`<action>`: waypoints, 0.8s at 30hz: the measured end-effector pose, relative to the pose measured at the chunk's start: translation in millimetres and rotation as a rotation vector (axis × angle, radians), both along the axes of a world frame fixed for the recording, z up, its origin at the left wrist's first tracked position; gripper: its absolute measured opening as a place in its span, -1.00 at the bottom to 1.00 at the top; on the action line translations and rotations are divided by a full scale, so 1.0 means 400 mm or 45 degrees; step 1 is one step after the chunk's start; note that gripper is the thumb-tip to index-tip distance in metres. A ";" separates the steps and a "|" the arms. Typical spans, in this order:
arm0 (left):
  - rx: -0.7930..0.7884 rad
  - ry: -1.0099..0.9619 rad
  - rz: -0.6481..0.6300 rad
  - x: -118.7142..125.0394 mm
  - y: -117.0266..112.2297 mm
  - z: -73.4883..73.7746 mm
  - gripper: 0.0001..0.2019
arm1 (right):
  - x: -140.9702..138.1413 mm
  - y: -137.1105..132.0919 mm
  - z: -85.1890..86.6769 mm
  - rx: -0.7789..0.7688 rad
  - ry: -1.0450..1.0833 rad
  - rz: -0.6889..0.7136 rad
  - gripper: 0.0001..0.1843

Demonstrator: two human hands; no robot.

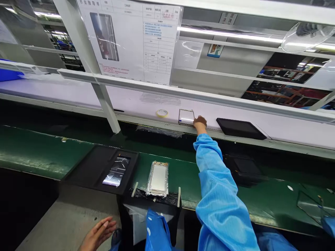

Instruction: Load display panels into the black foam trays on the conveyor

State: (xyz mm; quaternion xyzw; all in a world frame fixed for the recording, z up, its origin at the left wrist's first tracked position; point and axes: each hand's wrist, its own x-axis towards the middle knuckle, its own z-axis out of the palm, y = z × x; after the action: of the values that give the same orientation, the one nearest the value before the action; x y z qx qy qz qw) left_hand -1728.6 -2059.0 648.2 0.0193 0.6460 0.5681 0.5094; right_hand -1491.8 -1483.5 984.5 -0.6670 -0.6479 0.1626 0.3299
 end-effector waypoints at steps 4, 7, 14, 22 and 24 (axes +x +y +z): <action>0.036 0.036 -0.023 -0.118 0.051 0.051 -0.14 | -0.069 -0.135 -0.034 0.339 -0.170 0.067 -0.56; 0.086 0.157 0.048 -0.242 0.106 0.096 -0.17 | -0.214 -0.317 -0.155 0.563 -0.118 0.713 -0.64; 0.385 0.345 -0.049 -0.628 0.247 0.094 -0.38 | -0.841 -0.583 -0.559 0.166 -0.182 1.503 -0.58; 0.216 0.083 0.005 -0.984 0.153 0.012 -0.36 | -1.578 -0.299 -0.837 -0.589 -1.120 0.969 -0.21; 0.076 0.010 0.105 -1.049 0.097 -0.017 -0.32 | -1.645 -0.236 -0.894 -0.678 -1.231 0.870 -0.20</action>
State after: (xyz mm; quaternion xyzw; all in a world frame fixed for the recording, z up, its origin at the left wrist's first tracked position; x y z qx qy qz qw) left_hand -2148.3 -2020.1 641.5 0.0102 0.6311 0.6076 0.4821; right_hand -2149.6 -1577.9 626.8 -0.4802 -0.8366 0.0947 -0.2461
